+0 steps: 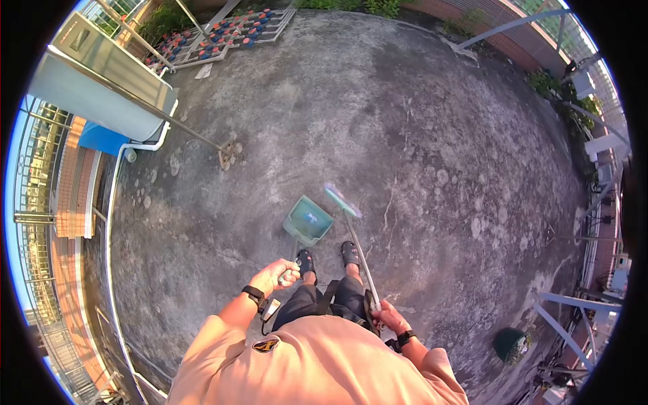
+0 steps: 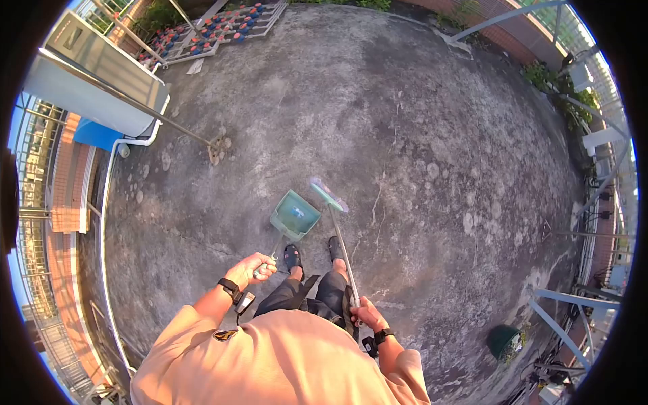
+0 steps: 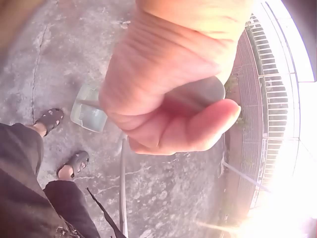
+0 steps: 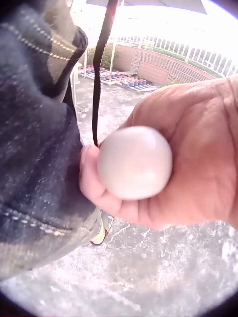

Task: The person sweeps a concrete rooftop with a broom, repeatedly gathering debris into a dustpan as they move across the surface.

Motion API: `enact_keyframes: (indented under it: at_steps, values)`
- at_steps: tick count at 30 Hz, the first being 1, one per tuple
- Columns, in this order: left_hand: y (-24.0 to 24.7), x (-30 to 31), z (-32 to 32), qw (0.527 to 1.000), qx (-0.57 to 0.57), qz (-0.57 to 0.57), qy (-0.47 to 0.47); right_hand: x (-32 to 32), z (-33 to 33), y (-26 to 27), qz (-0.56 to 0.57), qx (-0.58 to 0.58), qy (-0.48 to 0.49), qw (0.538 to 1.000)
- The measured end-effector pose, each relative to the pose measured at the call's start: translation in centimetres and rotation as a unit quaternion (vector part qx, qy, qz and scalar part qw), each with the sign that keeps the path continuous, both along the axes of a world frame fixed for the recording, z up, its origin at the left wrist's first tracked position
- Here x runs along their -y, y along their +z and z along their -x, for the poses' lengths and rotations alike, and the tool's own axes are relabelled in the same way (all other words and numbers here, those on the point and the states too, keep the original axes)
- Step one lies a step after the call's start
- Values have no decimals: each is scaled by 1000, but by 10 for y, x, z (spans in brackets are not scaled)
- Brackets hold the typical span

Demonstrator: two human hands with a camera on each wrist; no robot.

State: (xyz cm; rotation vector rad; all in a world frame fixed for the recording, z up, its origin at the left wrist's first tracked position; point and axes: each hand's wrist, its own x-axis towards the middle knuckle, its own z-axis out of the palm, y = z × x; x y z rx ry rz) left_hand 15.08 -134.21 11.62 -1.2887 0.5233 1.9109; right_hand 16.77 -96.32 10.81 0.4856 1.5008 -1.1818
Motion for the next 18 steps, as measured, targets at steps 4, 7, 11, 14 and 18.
enact_keyframes:
  at_steps: [4, 7, 11, 14, 18]
  values:
    - [0, -2, 7, 997, 3, -24, -69, 2, -55, -6, -104, -64, -50, 991]
    - [2, -6, 18, 986, -3, -6, -165, 7, -84, -6, -117, -60, -156, 979]
    - [9, -32, 54, 973, 5, -42, -227, -4, -103, -8, -148, -71, -315, 935]
    - [15, -67, 91, 958, 11, -45, -282, -43, -96, -26, -132, -113, -366, 914]
    - [22, -128, 138, 937, 15, -40, -347, -118, -64, -50, -127, -150, -438, 877]
